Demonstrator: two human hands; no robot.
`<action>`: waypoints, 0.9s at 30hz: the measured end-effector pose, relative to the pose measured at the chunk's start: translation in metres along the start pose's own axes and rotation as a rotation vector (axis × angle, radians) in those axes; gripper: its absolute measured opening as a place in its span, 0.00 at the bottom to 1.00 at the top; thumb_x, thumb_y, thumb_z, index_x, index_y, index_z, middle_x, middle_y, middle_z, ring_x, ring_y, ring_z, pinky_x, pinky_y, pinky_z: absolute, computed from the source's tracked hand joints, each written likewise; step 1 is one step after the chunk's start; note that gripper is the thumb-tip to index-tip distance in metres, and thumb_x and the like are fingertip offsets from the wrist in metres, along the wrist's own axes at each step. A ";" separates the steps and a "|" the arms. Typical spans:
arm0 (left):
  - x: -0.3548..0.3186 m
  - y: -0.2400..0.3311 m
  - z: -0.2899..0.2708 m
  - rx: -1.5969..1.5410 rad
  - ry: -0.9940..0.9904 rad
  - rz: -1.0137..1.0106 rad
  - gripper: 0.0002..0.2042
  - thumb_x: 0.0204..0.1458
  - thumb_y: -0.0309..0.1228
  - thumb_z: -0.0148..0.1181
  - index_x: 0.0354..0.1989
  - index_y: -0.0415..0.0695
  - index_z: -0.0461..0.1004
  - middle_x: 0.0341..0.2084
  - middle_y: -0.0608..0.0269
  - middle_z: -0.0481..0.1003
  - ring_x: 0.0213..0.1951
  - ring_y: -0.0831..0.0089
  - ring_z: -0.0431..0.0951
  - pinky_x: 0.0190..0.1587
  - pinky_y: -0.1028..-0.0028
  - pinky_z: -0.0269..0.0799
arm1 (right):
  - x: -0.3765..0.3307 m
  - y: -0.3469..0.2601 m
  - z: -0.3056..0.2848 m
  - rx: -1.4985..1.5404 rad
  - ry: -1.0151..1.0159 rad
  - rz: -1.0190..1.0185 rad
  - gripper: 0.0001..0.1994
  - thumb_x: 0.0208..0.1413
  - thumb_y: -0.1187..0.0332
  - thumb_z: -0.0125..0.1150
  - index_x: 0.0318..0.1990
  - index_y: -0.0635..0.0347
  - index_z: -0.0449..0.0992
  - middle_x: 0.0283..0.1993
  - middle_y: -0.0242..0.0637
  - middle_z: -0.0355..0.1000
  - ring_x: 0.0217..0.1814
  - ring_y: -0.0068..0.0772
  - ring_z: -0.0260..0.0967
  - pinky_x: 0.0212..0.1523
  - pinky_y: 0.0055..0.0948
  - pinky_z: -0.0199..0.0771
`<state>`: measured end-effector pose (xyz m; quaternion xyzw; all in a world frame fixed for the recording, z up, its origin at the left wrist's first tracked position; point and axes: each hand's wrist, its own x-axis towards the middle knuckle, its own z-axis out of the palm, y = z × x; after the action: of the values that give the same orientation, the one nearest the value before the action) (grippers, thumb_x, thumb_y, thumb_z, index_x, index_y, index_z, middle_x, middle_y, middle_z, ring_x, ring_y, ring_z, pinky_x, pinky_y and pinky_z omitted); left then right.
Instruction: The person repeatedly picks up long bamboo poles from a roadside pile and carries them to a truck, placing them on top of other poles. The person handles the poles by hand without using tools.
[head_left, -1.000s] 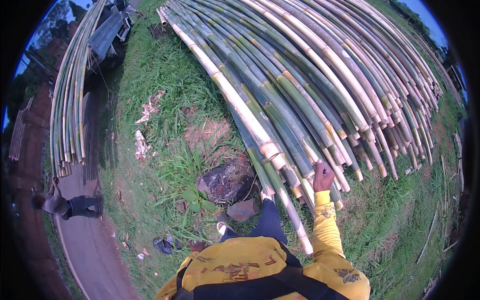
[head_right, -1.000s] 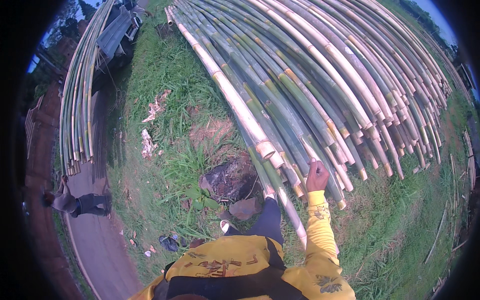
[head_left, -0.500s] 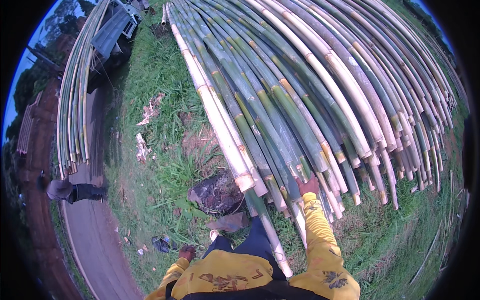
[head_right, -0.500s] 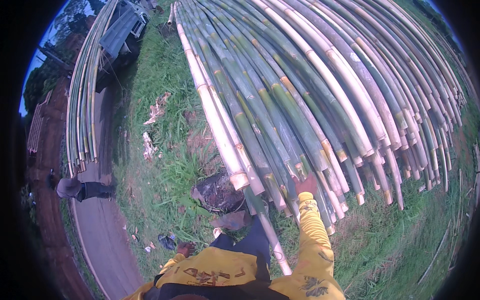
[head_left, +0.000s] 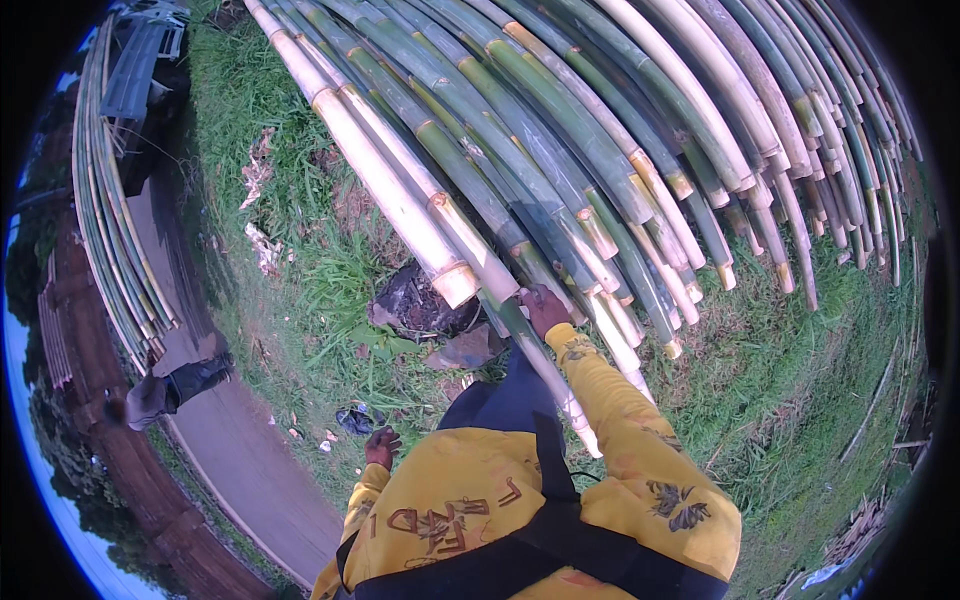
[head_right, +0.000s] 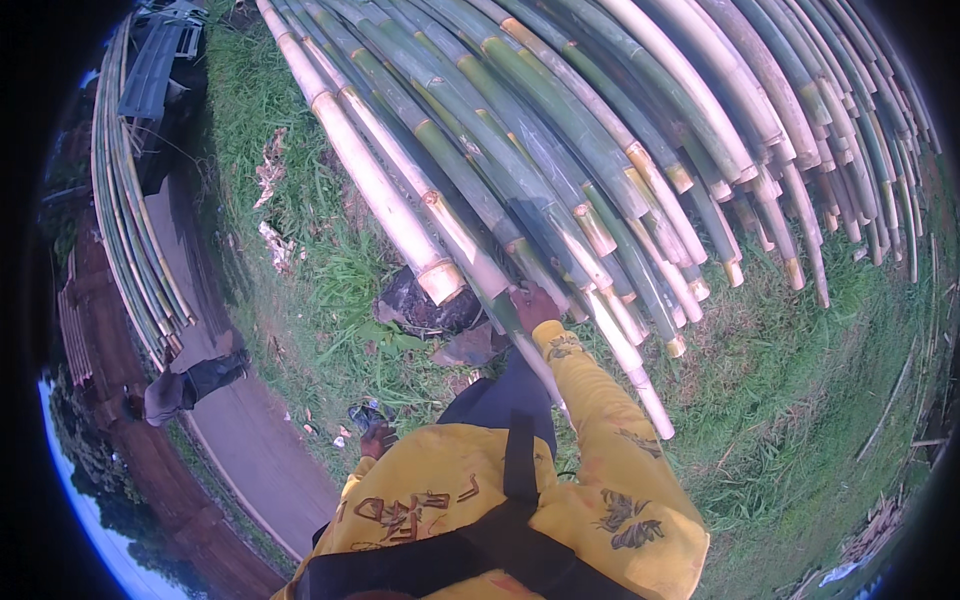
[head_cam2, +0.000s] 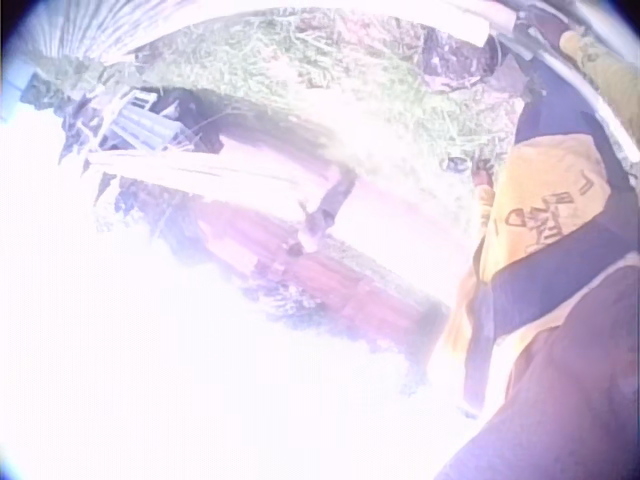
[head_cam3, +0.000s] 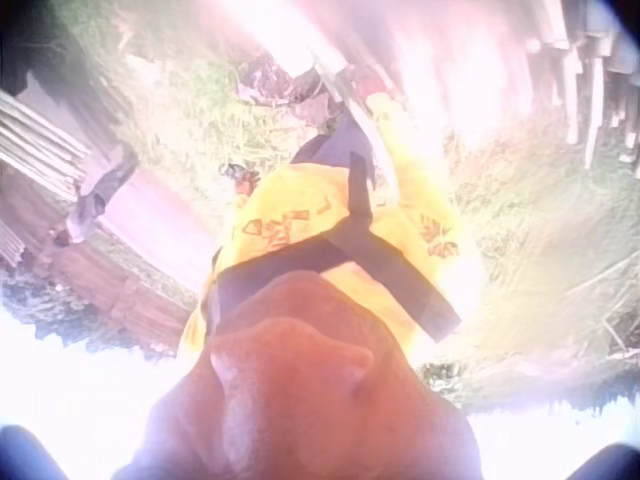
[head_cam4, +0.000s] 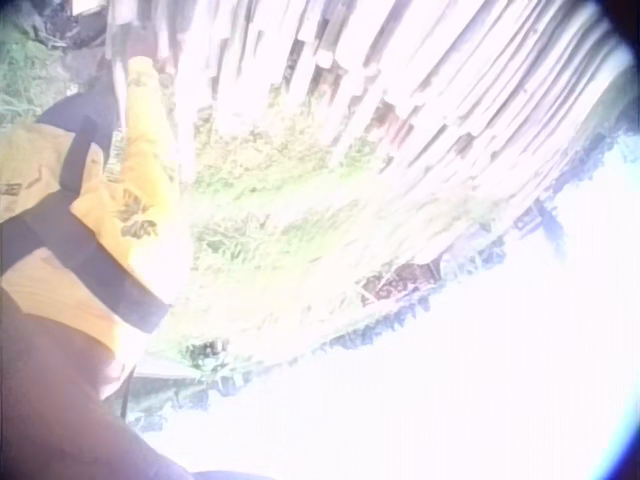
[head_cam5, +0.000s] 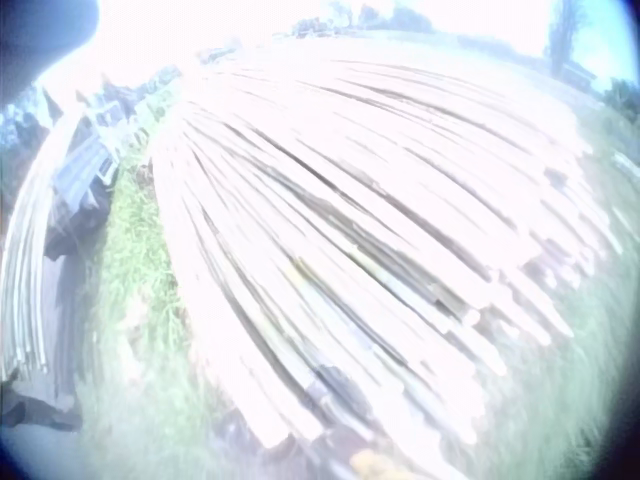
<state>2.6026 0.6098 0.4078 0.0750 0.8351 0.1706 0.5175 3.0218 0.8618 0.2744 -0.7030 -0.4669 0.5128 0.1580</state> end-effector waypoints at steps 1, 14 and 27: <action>0.000 -0.001 -0.003 0.012 -0.007 -0.004 0.18 0.56 0.38 0.56 0.52 0.41 0.71 0.39 0.56 0.79 0.35 0.67 0.80 0.32 0.71 0.73 | -0.002 0.007 0.010 0.122 0.010 0.018 0.27 0.60 0.49 0.53 0.56 0.62 0.68 0.46 0.52 0.73 0.47 0.47 0.74 0.49 0.40 0.71; -0.008 0.004 -0.002 0.004 0.035 0.030 0.14 0.54 0.31 0.54 0.48 0.41 0.74 0.36 0.56 0.80 0.31 0.68 0.80 0.30 0.71 0.74 | 0.097 -0.028 0.044 0.306 -0.388 0.130 0.50 0.41 0.28 0.57 0.58 0.70 0.69 0.59 0.60 0.67 0.63 0.51 0.64 0.64 0.38 0.59; 0.001 0.012 0.030 -0.112 0.031 0.012 0.13 0.54 0.27 0.55 0.47 0.38 0.74 0.35 0.54 0.79 0.31 0.67 0.80 0.31 0.70 0.75 | 0.084 -0.119 -0.070 -0.026 -0.327 0.079 0.48 0.33 0.43 0.71 0.54 0.79 0.68 0.54 0.59 0.69 0.53 0.49 0.70 0.53 0.37 0.69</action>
<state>2.6277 0.6276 0.3989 0.0484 0.8317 0.2215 0.5068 3.0272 1.0091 0.3393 -0.6299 -0.4650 0.6201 0.0508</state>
